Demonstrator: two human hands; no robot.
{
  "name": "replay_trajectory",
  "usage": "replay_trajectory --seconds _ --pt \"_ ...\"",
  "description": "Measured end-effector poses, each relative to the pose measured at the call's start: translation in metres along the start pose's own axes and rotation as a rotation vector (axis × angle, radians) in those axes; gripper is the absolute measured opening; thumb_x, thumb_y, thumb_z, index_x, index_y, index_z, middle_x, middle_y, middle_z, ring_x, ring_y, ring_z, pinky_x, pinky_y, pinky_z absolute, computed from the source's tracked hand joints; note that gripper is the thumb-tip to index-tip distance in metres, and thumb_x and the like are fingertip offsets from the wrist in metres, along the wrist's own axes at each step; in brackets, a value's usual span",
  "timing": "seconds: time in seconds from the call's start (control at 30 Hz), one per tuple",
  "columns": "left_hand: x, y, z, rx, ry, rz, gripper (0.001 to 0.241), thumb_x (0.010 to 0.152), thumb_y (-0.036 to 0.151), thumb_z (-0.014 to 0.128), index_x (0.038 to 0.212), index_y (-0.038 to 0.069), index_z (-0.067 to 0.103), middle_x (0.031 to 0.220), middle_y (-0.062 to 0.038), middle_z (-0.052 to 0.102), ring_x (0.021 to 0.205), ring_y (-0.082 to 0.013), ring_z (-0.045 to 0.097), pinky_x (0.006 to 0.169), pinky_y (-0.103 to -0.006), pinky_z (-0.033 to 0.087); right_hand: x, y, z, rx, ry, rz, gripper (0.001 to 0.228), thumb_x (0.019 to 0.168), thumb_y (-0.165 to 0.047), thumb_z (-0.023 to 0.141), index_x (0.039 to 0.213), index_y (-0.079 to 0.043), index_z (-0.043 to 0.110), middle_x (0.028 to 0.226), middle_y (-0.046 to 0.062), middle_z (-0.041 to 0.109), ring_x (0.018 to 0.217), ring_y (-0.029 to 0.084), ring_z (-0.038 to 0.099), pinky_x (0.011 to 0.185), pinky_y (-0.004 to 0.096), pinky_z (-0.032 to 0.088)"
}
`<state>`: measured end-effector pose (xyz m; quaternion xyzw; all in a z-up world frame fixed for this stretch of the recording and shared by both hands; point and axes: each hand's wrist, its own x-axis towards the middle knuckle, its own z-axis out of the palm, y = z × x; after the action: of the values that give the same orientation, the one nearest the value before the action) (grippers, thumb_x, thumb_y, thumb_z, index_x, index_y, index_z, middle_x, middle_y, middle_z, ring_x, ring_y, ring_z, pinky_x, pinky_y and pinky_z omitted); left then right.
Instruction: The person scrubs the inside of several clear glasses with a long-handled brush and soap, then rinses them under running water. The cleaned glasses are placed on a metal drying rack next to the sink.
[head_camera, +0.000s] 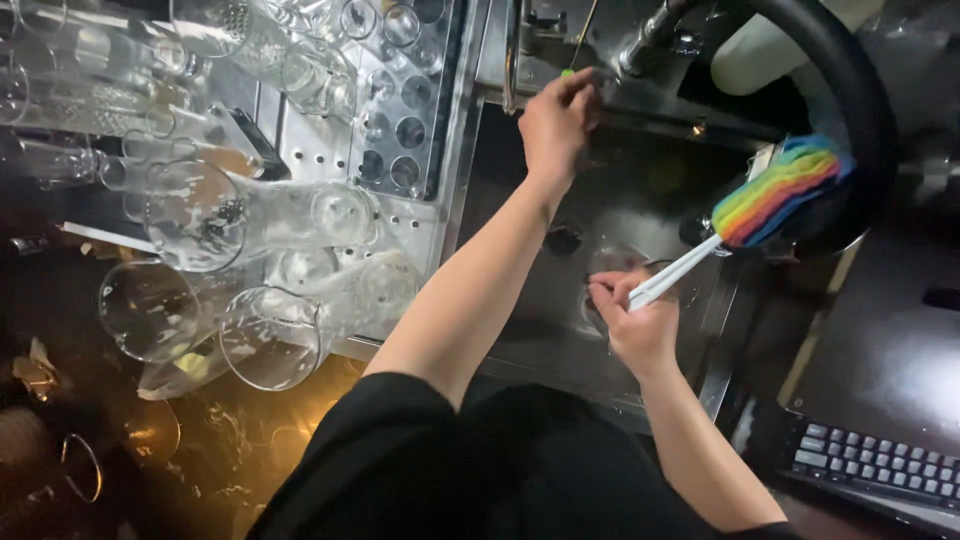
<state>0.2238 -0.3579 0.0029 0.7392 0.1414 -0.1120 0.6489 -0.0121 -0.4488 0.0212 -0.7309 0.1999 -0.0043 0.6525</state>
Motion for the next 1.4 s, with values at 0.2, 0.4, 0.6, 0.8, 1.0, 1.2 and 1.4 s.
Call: replay_trajectory --seconds 0.2,0.4,0.6,0.8,1.0,1.2,1.4 --pt "0.017 0.013 0.003 0.613 0.099 -0.087 0.043 0.089 0.056 0.051 0.088 0.018 0.071 0.09 -0.015 0.078 0.095 -0.0421 0.07 0.073 -0.0519 0.051 -0.003 0.003 -0.007 -0.091 0.003 -0.086 0.033 0.09 -0.005 0.074 0.068 -0.013 0.05 0.089 0.012 0.077 0.088 0.02 0.076 0.091 0.033 0.054" --pt "0.0 -0.003 -0.013 0.556 0.11 0.03 0.042 0.092 0.036 0.047 0.126 0.027 0.068 0.1 -0.003 0.082 0.095 -0.033 0.073 0.072 -0.0471 0.053 0.002 -0.009 -0.004 -0.074 -0.045 -0.086 0.036 0.092 -0.005 0.073 0.067 -0.01 0.047 0.08 0.013 0.074 0.077 0.022 0.078 0.069 0.031 0.061" --pt "-0.034 -0.028 -0.038 0.548 0.128 0.077 0.045 0.092 0.037 0.054 0.137 0.03 0.055 0.102 -0.002 0.082 0.098 -0.0388 0.073 0.076 -0.0527 0.052 0.001 -0.009 -0.002 -0.114 -0.082 -0.078 0.036 0.091 -0.006 0.072 0.067 -0.013 0.046 0.082 0.015 0.075 0.079 0.018 0.076 0.072 0.028 0.057" --pt "-0.132 -0.075 -0.11 0.329 -0.035 0.365 0.024 0.095 0.02 0.068 0.118 0.012 0.071 0.11 -0.013 0.074 0.098 -0.0356 0.073 0.081 -0.0441 0.061 -0.007 0.004 -0.016 -0.539 -0.069 0.023 0.028 0.091 -0.039 0.077 0.097 -0.011 0.072 0.074 0.009 0.074 0.074 0.028 0.074 0.073 0.039 0.054" --pt "-0.215 -0.144 -0.22 0.291 -0.094 0.534 0.024 0.092 0.013 0.073 0.116 0.012 0.074 0.105 -0.008 0.075 0.098 -0.0315 0.073 0.089 -0.0396 0.059 -0.013 0.005 -0.005 -0.647 -0.197 -0.049 0.031 0.096 -0.037 0.065 0.116 -0.015 0.074 0.09 0.01 0.077 0.085 0.037 0.073 0.081 0.053 0.053" --pt "-0.24 -0.147 -0.263 0.534 0.237 0.443 0.035 0.099 0.034 0.064 0.129 0.018 0.073 0.104 -0.008 0.077 0.086 -0.029 0.073 0.083 -0.043 0.059 -0.02 -0.011 0.028 -0.664 -0.323 -0.006 0.025 0.098 -0.033 0.064 0.115 -0.017 0.073 0.08 0.006 0.078 0.076 0.032 0.075 0.083 0.048 0.056" --pt "-0.231 -0.125 -0.257 0.525 0.276 0.288 0.036 0.096 0.028 0.069 0.127 0.009 0.07 0.114 -0.015 0.075 0.106 -0.0399 0.07 0.092 -0.05 0.058 -0.017 0.004 0.006 -0.628 -0.233 -0.113 0.03 0.102 -0.032 0.066 0.122 -0.011 0.072 0.082 0.007 0.076 0.072 0.028 0.074 0.08 0.042 0.056"
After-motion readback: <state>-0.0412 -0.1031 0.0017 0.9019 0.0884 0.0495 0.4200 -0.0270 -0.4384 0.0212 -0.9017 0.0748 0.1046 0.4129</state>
